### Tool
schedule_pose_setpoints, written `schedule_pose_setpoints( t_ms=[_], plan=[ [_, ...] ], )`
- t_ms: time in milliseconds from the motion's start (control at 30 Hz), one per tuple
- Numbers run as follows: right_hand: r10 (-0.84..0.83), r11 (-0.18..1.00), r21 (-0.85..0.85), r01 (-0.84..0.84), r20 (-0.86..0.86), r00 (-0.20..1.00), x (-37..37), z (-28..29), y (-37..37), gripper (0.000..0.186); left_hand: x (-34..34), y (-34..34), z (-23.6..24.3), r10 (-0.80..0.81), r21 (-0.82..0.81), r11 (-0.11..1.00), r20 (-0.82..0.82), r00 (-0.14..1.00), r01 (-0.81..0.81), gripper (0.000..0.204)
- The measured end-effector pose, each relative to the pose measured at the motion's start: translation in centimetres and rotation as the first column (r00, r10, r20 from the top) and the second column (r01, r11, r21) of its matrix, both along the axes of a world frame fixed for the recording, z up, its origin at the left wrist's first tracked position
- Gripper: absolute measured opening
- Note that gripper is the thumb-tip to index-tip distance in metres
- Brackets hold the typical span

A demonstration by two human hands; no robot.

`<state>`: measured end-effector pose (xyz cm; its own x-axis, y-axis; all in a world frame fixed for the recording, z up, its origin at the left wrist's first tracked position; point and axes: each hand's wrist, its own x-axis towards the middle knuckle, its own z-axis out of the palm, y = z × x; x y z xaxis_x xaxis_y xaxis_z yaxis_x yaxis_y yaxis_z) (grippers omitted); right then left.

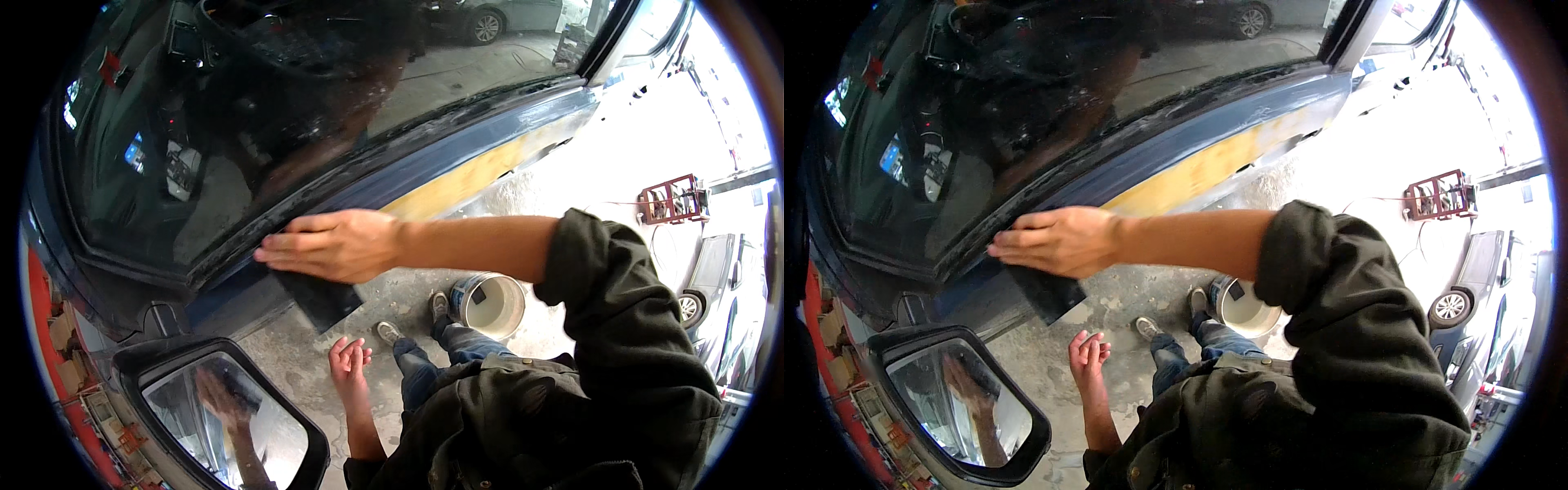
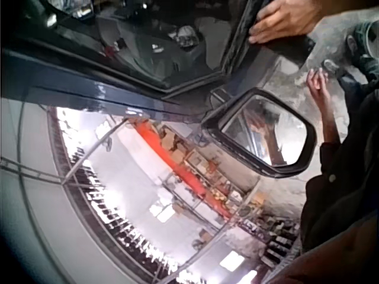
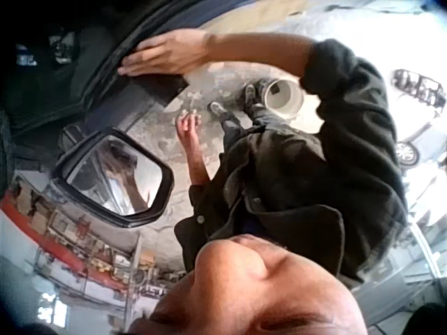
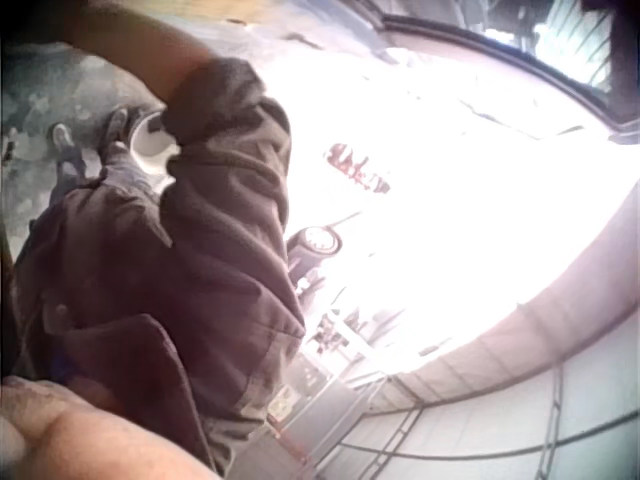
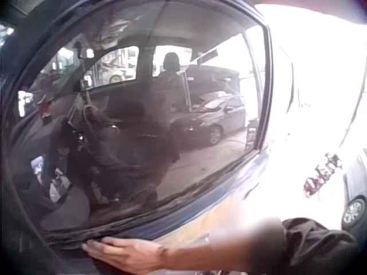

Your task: The person sands the front left door of a car using a sanding block and a sponge. They dip the tools into a bucket of water and continue sanding the door surface.

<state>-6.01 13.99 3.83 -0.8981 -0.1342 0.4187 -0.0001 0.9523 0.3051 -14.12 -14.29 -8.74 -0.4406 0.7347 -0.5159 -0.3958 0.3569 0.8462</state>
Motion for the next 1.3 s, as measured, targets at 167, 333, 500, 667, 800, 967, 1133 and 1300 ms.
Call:
schedule_pose_setpoints(
  t_ms=[167,333,500,667,800,967,1133,1300],
  plan=[
    [-0.005,1.000,0.016,0.004,0.040,0.999,8.4,0.8,5.0,0.060,1.2,1.1,-0.6,-0.035,-0.008,0.999,0.003,0.999,0.035,0.035],
    [-0.070,0.998,0.008,0.069,0.076,0.995,19.2,2.0,9.4,0.047,4.1,3.8,-0.2,-0.058,0.007,0.998,0.014,0.998,0.058,0.036],
    [-0.198,0.980,0.040,0.195,0.110,0.974,28.6,1.9,13.2,0.054,5.6,4.6,-1.2,-0.069,-0.038,0.997,-0.037,0.997,0.068,0.040],
    [-0.424,0.906,0.026,0.424,0.039,0.905,38.4,-0.2,15.4,0.060,8.0,5.6,-1.3,-0.136,-0.072,0.989,-0.046,0.990,0.133,0.040],
    [-0.585,0.811,-0.121,0.573,-0.179,0.791,44.0,-3.1,15.3,0.060,9.7,5.1,-0.5,-0.190,-0.114,0.976,-0.054,0.980,0.183,0.040],
    [-0.791,0.611,-0.384,0.692,-0.289,0.538,35.1,-3.5,11.5,0.064,9.2,2.1,-0.1,-0.208,-0.155,0.968,-0.069,0.976,0.195,0.041],
    [-0.555,0.818,-0.267,0.510,-0.131,0.821,24.9,-3.3,6.6,0.060,8.2,0.9,0.5,-0.172,-0.117,0.980,-0.094,0.981,0.161,0.040],
    [-0.239,0.957,-0.147,0.249,0.080,0.968,14.1,-1.2,2.7,0.065,6.7,-3.0,-0.3,-0.082,-0.028,0.996,-0.105,0.991,0.080,0.039]
  ],
)
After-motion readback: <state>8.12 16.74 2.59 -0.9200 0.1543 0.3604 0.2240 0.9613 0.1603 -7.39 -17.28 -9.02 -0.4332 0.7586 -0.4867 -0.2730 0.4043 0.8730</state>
